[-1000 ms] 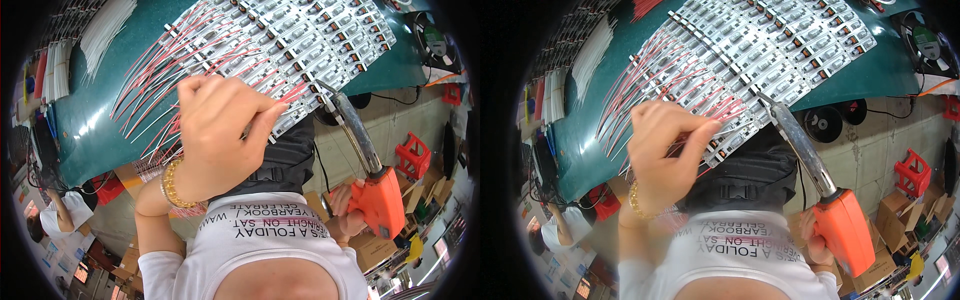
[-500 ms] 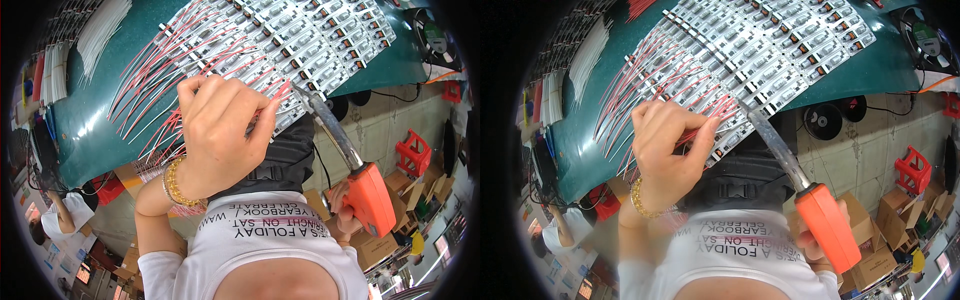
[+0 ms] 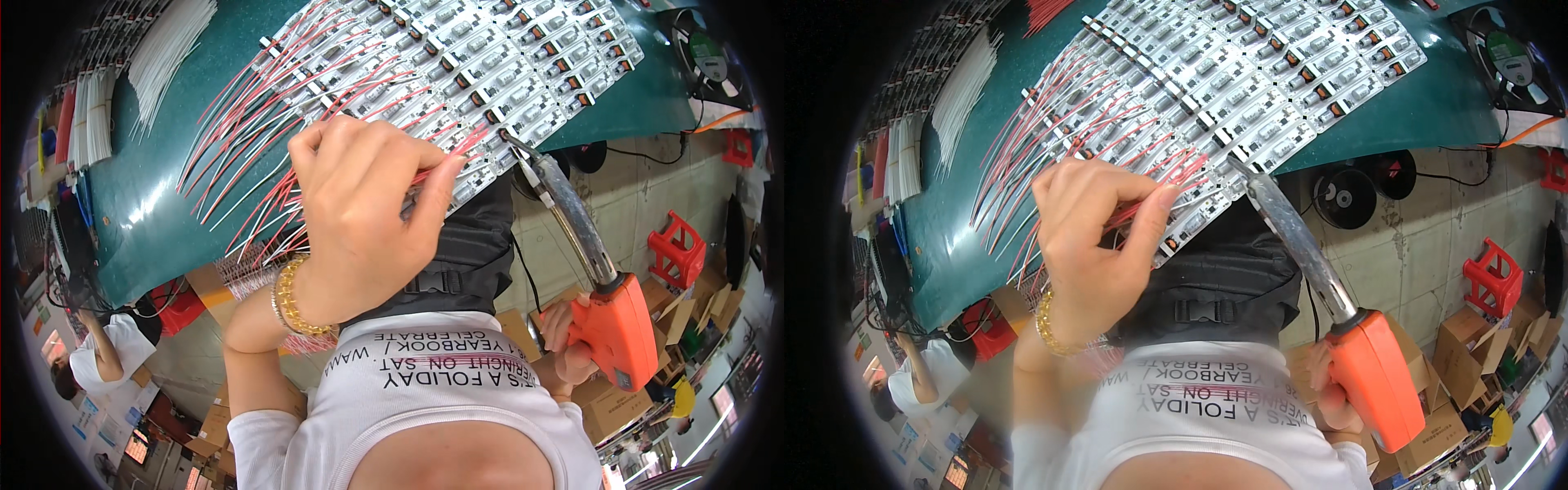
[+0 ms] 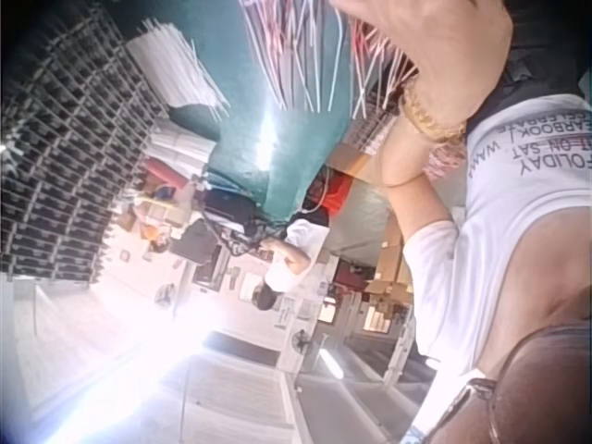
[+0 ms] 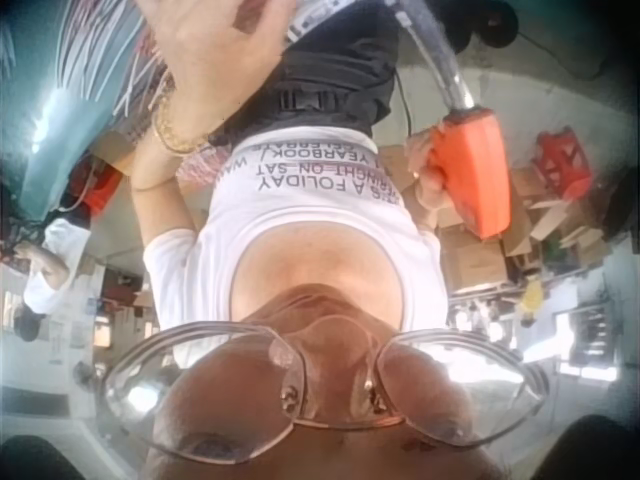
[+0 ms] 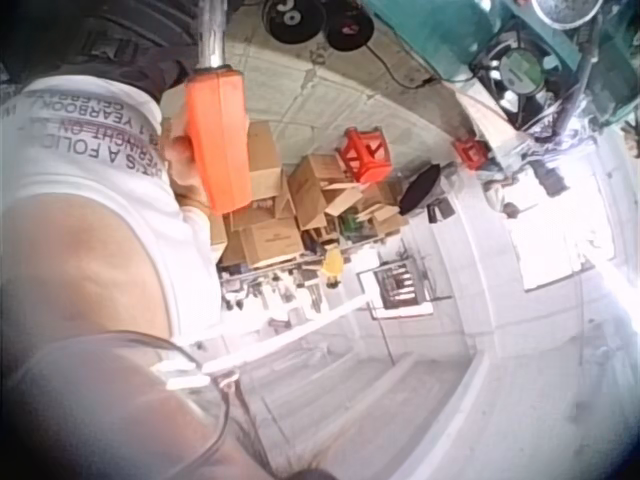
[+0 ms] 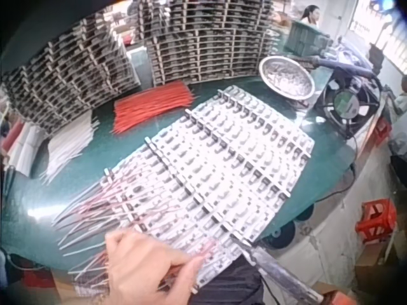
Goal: The person uses a soldering iron to attach red and white wires to a grid of electronic components on a workbench. They repeatedly pick up individual wires, position them against the component terminals, and apply the soldering iron to secure the connections.
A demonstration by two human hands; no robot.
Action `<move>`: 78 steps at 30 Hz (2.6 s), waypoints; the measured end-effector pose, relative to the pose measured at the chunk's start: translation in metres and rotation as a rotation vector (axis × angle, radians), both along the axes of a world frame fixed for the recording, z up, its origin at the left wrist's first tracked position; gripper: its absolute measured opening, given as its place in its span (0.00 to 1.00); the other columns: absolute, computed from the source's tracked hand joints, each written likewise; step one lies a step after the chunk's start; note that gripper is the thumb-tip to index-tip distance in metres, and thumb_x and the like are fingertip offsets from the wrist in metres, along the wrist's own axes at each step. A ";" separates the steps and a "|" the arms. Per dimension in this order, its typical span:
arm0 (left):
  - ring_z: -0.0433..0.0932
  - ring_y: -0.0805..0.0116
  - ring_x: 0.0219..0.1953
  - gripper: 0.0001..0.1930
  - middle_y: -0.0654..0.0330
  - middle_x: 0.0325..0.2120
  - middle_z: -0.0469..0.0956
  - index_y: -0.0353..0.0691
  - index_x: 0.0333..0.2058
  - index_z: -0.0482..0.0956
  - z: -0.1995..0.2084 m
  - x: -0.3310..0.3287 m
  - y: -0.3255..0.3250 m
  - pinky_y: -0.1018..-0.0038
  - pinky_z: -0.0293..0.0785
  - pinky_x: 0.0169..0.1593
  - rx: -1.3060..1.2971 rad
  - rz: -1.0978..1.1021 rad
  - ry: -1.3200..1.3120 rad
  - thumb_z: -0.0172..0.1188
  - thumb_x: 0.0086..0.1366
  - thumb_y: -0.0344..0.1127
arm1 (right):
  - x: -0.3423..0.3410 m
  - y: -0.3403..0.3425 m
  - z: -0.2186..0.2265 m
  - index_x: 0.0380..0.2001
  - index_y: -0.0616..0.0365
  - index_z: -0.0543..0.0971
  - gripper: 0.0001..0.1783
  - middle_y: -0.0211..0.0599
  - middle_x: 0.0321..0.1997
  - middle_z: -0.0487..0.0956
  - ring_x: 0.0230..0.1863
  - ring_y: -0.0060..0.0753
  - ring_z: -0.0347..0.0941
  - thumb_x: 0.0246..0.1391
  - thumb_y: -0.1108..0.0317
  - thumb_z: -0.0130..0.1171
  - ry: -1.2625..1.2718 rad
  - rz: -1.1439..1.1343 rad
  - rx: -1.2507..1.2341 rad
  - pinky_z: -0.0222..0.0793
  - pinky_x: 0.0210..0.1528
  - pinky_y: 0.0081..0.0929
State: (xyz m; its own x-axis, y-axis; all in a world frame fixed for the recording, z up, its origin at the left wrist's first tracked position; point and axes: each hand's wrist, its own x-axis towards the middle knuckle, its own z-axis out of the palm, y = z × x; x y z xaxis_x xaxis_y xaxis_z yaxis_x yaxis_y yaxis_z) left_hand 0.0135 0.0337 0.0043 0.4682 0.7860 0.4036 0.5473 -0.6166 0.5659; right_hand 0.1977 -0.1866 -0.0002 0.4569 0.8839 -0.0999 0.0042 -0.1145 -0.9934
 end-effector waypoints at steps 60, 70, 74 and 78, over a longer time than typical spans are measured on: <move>0.72 0.63 0.30 0.07 0.65 0.22 0.75 0.43 0.25 0.80 -0.002 0.009 -0.020 0.66 0.61 0.46 0.024 -0.053 0.019 0.70 0.50 0.24 | 0.024 -0.045 -0.011 0.19 0.51 0.79 0.28 0.26 0.18 0.73 0.22 0.39 0.65 0.56 0.39 0.50 -0.486 0.081 -0.213 0.59 0.25 0.31; 0.71 0.63 0.29 0.08 0.65 0.22 0.75 0.43 0.25 0.80 -0.003 0.008 -0.020 0.66 0.62 0.45 0.029 -0.040 0.029 0.70 0.49 0.24 | 0.013 -0.015 0.003 0.15 0.53 0.66 0.38 0.28 0.14 0.68 0.17 0.29 0.67 0.53 0.27 0.55 -0.102 0.091 -0.176 0.62 0.25 0.27; 0.71 0.63 0.28 0.08 0.64 0.22 0.75 0.43 0.25 0.80 -0.002 0.007 -0.020 0.66 0.63 0.44 0.030 -0.049 0.021 0.70 0.49 0.23 | 0.006 -0.005 0.005 0.14 0.54 0.64 0.38 0.27 0.12 0.66 0.15 0.27 0.66 0.51 0.28 0.59 -0.041 0.001 -0.159 0.62 0.23 0.25; 0.71 0.63 0.28 0.09 0.65 0.22 0.75 0.42 0.25 0.80 -0.002 0.007 -0.018 0.66 0.63 0.44 0.031 -0.042 0.023 0.71 0.49 0.23 | 0.018 -0.010 0.001 0.15 0.55 0.67 0.39 0.26 0.11 0.65 0.14 0.26 0.66 0.51 0.27 0.58 -0.057 0.110 -0.166 0.61 0.20 0.24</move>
